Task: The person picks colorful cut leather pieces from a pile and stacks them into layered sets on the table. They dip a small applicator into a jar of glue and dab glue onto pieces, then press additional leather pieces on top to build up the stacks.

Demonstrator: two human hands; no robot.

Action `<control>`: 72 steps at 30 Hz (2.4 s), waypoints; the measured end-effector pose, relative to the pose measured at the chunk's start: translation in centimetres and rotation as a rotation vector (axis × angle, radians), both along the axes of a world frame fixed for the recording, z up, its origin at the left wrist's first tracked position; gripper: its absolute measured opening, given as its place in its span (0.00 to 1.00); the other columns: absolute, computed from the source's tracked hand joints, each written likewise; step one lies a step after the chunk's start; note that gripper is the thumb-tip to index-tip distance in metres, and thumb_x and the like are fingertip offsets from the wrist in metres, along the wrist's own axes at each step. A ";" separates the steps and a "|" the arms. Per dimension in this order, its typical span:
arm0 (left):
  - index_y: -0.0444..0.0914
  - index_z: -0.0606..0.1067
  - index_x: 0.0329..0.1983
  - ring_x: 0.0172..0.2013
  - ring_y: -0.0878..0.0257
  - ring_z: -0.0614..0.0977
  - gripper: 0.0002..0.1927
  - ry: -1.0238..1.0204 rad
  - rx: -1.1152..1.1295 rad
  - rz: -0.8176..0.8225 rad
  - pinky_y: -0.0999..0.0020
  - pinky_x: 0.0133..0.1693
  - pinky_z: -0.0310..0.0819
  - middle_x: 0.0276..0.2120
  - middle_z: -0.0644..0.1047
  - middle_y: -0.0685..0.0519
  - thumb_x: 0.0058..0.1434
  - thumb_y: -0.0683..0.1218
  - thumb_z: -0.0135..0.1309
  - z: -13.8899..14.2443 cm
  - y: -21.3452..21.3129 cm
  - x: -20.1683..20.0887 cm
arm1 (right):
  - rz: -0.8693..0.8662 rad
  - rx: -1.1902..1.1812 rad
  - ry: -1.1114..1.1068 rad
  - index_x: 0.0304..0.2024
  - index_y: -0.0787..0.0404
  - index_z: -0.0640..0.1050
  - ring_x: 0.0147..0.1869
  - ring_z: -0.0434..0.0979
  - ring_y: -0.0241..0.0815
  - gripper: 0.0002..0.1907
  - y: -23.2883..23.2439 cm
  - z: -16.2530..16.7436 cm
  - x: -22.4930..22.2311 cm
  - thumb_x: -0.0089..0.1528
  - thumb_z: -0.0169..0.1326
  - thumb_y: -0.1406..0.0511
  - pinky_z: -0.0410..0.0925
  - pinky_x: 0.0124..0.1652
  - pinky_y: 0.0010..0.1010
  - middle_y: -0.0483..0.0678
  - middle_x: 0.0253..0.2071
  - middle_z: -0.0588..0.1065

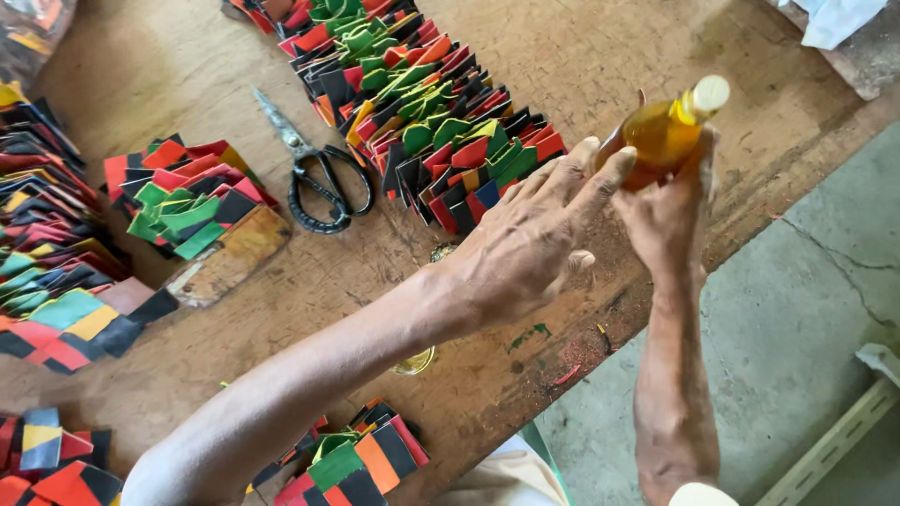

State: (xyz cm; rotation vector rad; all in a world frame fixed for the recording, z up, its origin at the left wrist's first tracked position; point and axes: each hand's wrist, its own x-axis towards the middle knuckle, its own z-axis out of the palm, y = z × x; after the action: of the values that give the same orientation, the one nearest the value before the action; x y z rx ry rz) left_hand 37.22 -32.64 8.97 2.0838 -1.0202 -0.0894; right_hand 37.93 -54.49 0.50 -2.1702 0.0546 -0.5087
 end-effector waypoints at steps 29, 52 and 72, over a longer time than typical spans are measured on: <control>0.31 0.65 0.67 0.72 0.37 0.60 0.30 -0.170 0.192 0.018 0.43 0.71 0.50 0.72 0.56 0.32 0.59 0.39 0.50 5.6 6.0 -6.8 | 0.437 -0.512 0.123 0.55 0.63 0.78 0.66 0.70 0.64 0.26 0.4 3.5 -11.9 0.54 0.49 0.76 0.64 0.63 0.45 0.62 0.59 0.75; 0.35 0.80 0.47 0.33 0.59 0.82 0.10 0.019 0.036 1.205 0.67 0.36 0.77 0.36 0.79 0.48 0.63 0.34 0.60 1.3 17.2 -25.7 | 0.689 -0.156 0.091 0.76 0.62 0.54 0.73 0.68 0.55 0.52 15.8 1.4 -11.4 0.59 0.73 0.65 0.65 0.70 0.45 0.57 0.67 0.67; 0.36 0.74 0.48 0.44 0.51 0.79 0.20 0.132 0.070 1.182 0.55 0.47 0.71 0.42 0.79 0.47 0.54 0.40 0.65 -4.2 16.5 -30.3 | 0.904 -0.964 0.401 0.44 0.58 0.85 0.73 0.50 0.54 0.26 17.8 8.6 -6.9 0.45 0.73 0.56 0.53 0.70 0.45 0.47 0.71 0.53</control>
State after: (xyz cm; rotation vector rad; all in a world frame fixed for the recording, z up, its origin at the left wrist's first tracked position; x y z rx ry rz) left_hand 6.93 -16.18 4.82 2.3774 0.3899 0.3322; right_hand 31.05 -36.70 9.11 -2.8212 -1.0998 0.5461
